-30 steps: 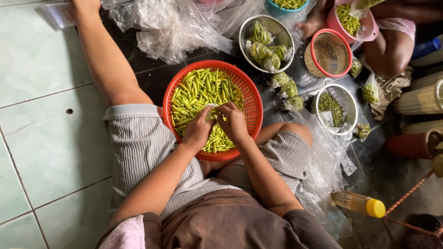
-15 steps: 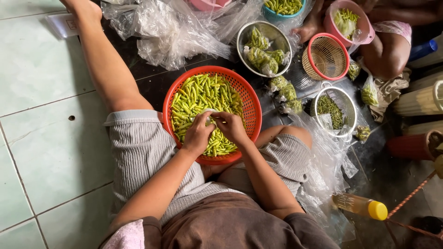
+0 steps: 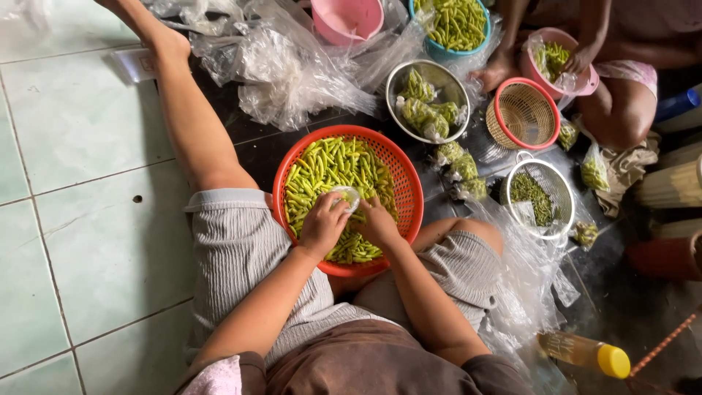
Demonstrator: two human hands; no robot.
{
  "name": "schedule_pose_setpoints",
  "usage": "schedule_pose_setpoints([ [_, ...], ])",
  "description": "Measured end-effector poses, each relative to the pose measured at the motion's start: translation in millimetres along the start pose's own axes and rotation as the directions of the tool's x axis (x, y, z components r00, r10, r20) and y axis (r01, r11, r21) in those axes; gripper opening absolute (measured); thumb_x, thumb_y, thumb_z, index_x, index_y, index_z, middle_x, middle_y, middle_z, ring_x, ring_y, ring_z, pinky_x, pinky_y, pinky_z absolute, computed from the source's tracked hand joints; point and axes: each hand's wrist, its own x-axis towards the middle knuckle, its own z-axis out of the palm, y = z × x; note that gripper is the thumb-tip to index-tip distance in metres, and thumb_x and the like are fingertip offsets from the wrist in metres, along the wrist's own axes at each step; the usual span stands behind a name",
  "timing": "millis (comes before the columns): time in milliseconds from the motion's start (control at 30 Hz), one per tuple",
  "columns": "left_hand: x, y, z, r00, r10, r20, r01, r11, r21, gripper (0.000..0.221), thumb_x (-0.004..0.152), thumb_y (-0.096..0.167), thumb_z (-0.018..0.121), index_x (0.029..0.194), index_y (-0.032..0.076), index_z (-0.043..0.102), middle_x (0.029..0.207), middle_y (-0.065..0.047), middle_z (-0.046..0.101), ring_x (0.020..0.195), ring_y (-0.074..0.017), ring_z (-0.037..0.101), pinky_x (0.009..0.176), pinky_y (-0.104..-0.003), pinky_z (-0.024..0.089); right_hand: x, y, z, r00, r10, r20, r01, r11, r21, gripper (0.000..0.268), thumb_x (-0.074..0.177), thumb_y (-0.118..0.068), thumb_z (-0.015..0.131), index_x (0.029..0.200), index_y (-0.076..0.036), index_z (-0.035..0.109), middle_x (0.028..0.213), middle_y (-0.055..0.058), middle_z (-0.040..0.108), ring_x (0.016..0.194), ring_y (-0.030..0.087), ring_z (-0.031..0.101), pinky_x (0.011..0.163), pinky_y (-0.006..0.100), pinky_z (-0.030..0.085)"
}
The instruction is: The person sits on the floor and packs green beans from a red basket into small plastic bags. They repeatedly scoop beans, place them into bags, and set the filled bags aside.
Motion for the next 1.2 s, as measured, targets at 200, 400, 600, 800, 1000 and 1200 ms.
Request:
schedule_pose_setpoints([
  [200,1,5,-4,0.999,0.023,-0.044,-0.024,0.999,-0.023,0.022,0.094,0.026,0.073,0.111,0.016,0.063,0.127,-0.005,0.055,0.126,-0.0335,0.059,0.11,-0.048,0.053,-5,-13,0,0.997,0.066,0.052,-0.065,0.998,-0.019,0.058,0.087,-0.024,0.079,0.138,-0.011,0.054,0.134,0.018,0.05,0.108,0.053,0.065,0.086,0.061,0.06],
  [400,9,29,-40,0.994,0.053,-0.093,-0.061,0.995,-0.078,0.014,0.097,0.017,0.069,0.11,0.012,0.064,0.137,-0.009,0.051,0.129,-0.0384,0.056,0.104,-0.05,0.056,0,6,16,0.998,0.03,-0.063,-0.03,1.0,-0.005,0.036,0.09,-0.022,0.072,0.123,-0.01,0.064,0.114,0.019,0.063,0.085,0.046,0.072,0.073,0.054,0.062],
  [600,2,9,-15,0.999,-0.005,0.035,0.008,0.995,-0.104,0.014,0.092,0.015,0.072,0.104,0.012,0.067,0.132,-0.007,0.055,0.128,-0.0358,0.059,0.1,-0.047,0.059,2,1,13,0.997,0.027,0.067,-0.022,0.997,-0.068,0.061,0.087,-0.026,0.078,0.136,-0.001,0.051,0.119,0.022,0.056,0.084,0.048,0.071,0.071,0.058,0.062],
  [800,0,7,-11,1.0,-0.004,0.016,0.005,0.995,-0.104,0.015,0.09,0.016,0.073,0.104,0.013,0.067,0.134,-0.006,0.054,0.129,-0.0337,0.058,0.096,-0.045,0.061,-4,-9,16,0.99,0.09,0.113,-0.072,0.986,-0.151,0.059,0.096,-0.023,0.065,0.146,-0.002,0.042,0.131,0.02,0.048,0.108,0.05,0.065,0.084,0.055,0.062],
  [1000,0,7,-9,1.0,0.013,-0.01,-0.014,0.995,-0.094,0.014,0.091,0.017,0.072,0.104,0.014,0.067,0.134,-0.007,0.054,0.129,-0.0351,0.058,0.095,-0.046,0.061,-3,3,18,0.987,0.088,0.135,-0.077,0.993,-0.085,0.072,0.096,-0.022,0.064,0.159,-0.006,0.032,0.136,0.026,0.053,0.105,0.047,0.069,0.077,0.054,0.061],
  [1200,2,15,-23,1.0,0.002,0.004,-0.001,0.993,-0.122,0.012,0.094,0.013,0.068,0.106,0.011,0.068,0.137,-0.009,0.053,0.128,-0.0387,0.057,0.095,-0.05,0.061,-6,6,20,0.995,0.003,0.103,0.014,0.986,-0.164,0.057,0.087,-0.021,0.076,0.137,-0.012,0.053,0.12,0.019,0.06,0.101,0.05,0.068,0.078,0.057,0.06],
])
